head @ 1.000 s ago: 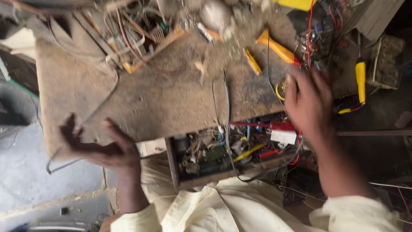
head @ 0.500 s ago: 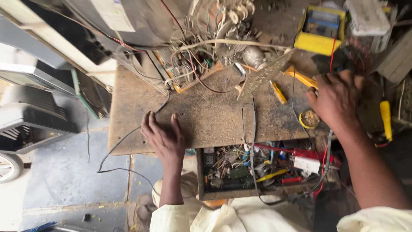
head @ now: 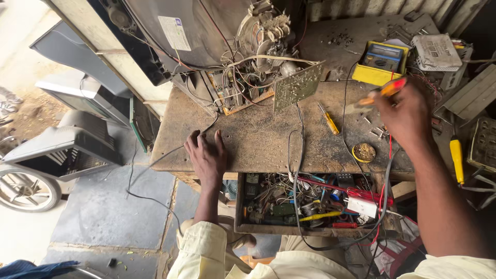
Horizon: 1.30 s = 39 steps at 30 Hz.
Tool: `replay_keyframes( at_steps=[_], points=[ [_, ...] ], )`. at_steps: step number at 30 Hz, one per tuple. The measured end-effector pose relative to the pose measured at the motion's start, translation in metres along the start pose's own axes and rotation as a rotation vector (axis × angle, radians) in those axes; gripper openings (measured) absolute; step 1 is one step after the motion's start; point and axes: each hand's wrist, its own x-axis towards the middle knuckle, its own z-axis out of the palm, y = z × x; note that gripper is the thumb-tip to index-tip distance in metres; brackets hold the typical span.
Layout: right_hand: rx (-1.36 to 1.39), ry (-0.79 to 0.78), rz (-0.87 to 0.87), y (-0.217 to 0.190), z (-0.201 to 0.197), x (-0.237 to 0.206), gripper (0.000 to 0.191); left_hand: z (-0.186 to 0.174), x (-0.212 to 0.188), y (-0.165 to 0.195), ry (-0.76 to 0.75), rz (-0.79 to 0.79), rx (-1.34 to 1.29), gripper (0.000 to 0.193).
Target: The person works on a small electronic component on a cluttered workbench. They use a screwdriver to adjust a screw on the component, then wrap the component with black electrical tape. Finally, they use a brush to clean the workbench surface.
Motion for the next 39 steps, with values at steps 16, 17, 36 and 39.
replay_keyframes(
  at_steps=[16,17,36,39],
  points=[
    [0.745,0.347,0.164,-0.084,-0.042,-0.055,0.016,0.001,-0.004,0.003,0.025,-0.002,-0.001,0.031],
    [0.773,0.349,0.146,-0.092,-0.035,-0.057,0.019,0.002,-0.004,0.002,0.030,-0.001,-0.002,0.031],
    [0.635,0.124,-0.203,-0.172,-0.001,-0.084,0.044,0.016,-0.009,-0.011,0.007,-0.034,0.056,0.028],
    [1.379,-0.239,-0.227,-0.177,0.014,-0.095,0.042,0.015,-0.007,-0.015,-0.008,-0.024,0.032,0.030]
  ],
)
